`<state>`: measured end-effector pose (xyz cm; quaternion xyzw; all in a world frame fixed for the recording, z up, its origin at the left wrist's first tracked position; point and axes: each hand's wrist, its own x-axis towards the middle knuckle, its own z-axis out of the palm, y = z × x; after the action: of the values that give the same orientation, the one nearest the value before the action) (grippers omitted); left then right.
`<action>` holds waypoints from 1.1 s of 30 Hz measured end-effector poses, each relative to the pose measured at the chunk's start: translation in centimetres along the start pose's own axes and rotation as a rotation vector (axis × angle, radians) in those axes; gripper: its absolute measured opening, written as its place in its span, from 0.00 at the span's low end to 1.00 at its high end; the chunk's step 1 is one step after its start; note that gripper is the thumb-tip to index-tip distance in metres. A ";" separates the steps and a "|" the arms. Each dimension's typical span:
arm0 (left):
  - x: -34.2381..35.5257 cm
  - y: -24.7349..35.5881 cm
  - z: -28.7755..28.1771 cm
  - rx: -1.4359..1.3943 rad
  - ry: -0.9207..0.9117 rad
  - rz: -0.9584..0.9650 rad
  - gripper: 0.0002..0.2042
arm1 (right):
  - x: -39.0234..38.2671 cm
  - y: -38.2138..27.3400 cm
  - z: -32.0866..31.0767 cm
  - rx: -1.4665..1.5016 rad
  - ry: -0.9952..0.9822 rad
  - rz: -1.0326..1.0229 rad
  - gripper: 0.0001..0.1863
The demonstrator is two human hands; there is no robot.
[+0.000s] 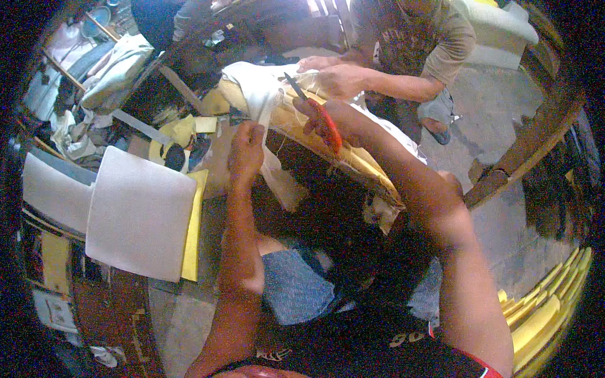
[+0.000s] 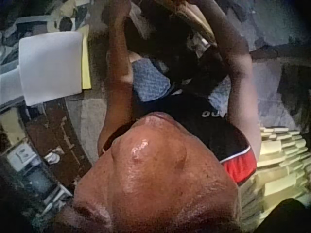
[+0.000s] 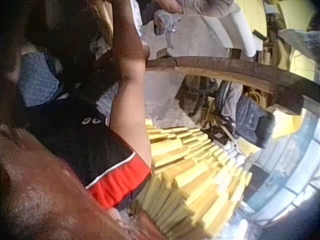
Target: The person uses red-handled scissors to cut away the fabric covering a foam cushion. After removing the fabric, they place the foam on a table and smooth a new white fabric cover over it.
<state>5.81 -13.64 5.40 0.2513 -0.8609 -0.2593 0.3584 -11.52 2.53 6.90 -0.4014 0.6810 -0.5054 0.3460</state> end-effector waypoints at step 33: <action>-2.2 0.7 -5.4 -0.111 -0.043 -0.133 0.09 | 11.6 7.6 -2.7 0.115 -0.310 -0.230 0.24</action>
<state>11.00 -13.26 8.05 0.2818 -0.8341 -0.3353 0.3353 -20.48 -5.47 -0.52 -0.5289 0.5392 -0.5119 0.4092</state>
